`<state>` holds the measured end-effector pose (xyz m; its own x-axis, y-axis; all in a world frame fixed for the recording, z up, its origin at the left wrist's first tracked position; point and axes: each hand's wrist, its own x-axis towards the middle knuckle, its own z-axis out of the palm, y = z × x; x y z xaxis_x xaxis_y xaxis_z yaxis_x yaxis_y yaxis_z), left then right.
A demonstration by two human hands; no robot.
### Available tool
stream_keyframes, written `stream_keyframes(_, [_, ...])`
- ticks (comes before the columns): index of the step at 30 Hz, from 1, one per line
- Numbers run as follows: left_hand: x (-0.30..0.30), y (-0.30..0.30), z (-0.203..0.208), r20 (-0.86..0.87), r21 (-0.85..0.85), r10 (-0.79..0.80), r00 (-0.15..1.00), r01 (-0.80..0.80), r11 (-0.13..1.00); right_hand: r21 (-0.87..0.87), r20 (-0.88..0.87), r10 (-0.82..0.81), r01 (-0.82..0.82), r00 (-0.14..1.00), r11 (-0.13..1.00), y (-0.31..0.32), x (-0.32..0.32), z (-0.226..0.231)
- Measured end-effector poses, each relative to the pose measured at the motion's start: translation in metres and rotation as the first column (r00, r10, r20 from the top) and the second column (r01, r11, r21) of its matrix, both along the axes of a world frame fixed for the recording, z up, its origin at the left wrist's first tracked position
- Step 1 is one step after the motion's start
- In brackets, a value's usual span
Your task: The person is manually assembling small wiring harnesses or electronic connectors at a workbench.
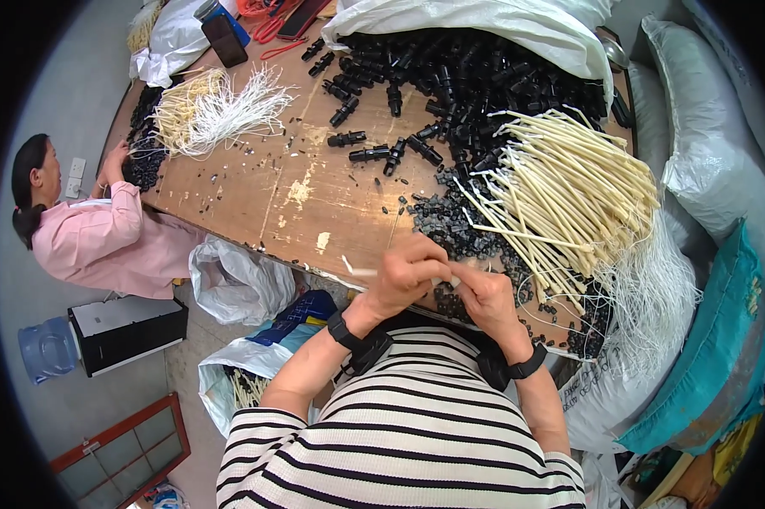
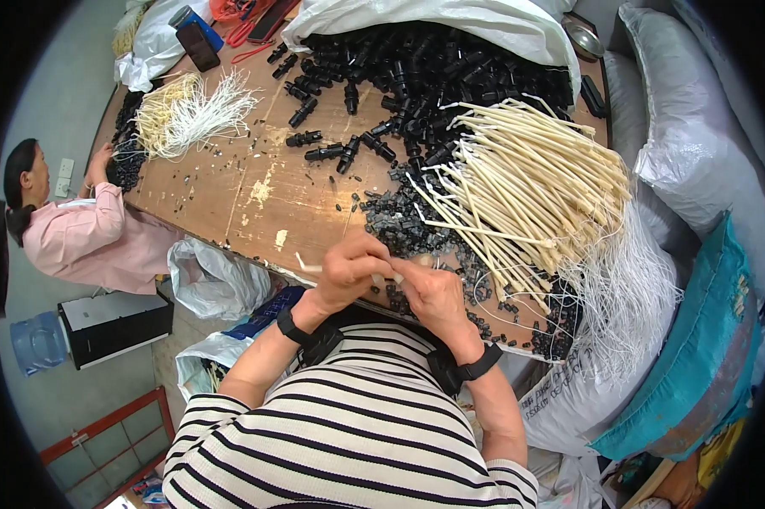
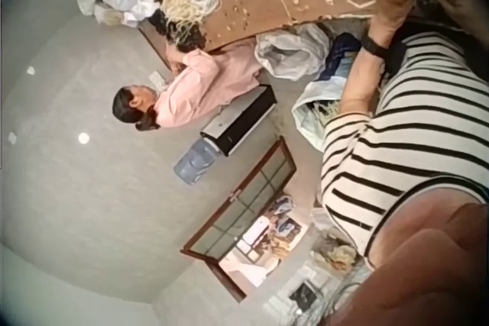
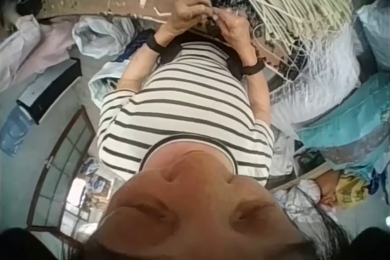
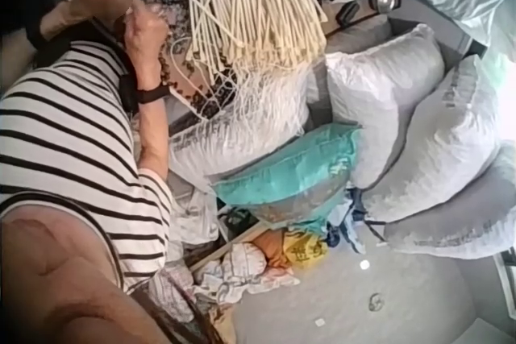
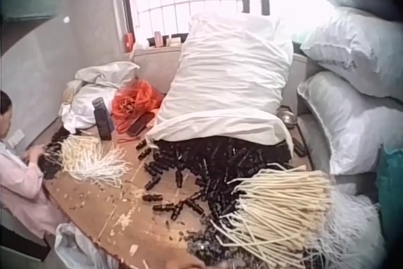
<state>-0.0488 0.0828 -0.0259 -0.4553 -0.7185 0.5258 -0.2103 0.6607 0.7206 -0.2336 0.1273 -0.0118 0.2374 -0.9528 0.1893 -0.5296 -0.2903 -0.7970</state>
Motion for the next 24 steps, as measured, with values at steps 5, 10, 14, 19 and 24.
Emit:
stream_keyframes(5, [0.007, -0.022, -0.012, 0.162, 0.133, 0.327, 0.931, -0.35, 0.927, 0.055, -0.085, -0.132, 0.137, 0.988, 0.989, -0.001, -0.001, -0.003])
stream_keyframes(10, [0.031, -0.078, -0.025, 0.379, -0.072, 0.31, 0.872, -0.307, 0.949, 0.161, 0.023, -0.224, 0.217, 0.974, 0.963, -0.007, -0.005, -0.002])
stream_keyframes(14, [0.039, -0.085, -0.03, 0.357, 0.093, 0.255, 0.899, -0.306, 0.948, 0.177, 0.037, -0.239, 0.229, 0.97, 0.957, 0.0, -0.012, -0.008])
stream_keyframes(19, [0.026, -0.062, -0.032, -0.072, 0.717, 0.332, 0.941, -0.183, 0.673, 0.429, 0.163, -0.393, 0.294, 0.905, 0.854, -0.001, -0.012, -0.016])
stream_keyframes(24, [-0.026, -0.014, 0.011, -0.04, 0.577, 0.174, 0.984, -0.12, 0.808, 0.44, 0.088, -0.404, 0.328, 0.911, 0.836, -0.018, -0.005, -0.006])
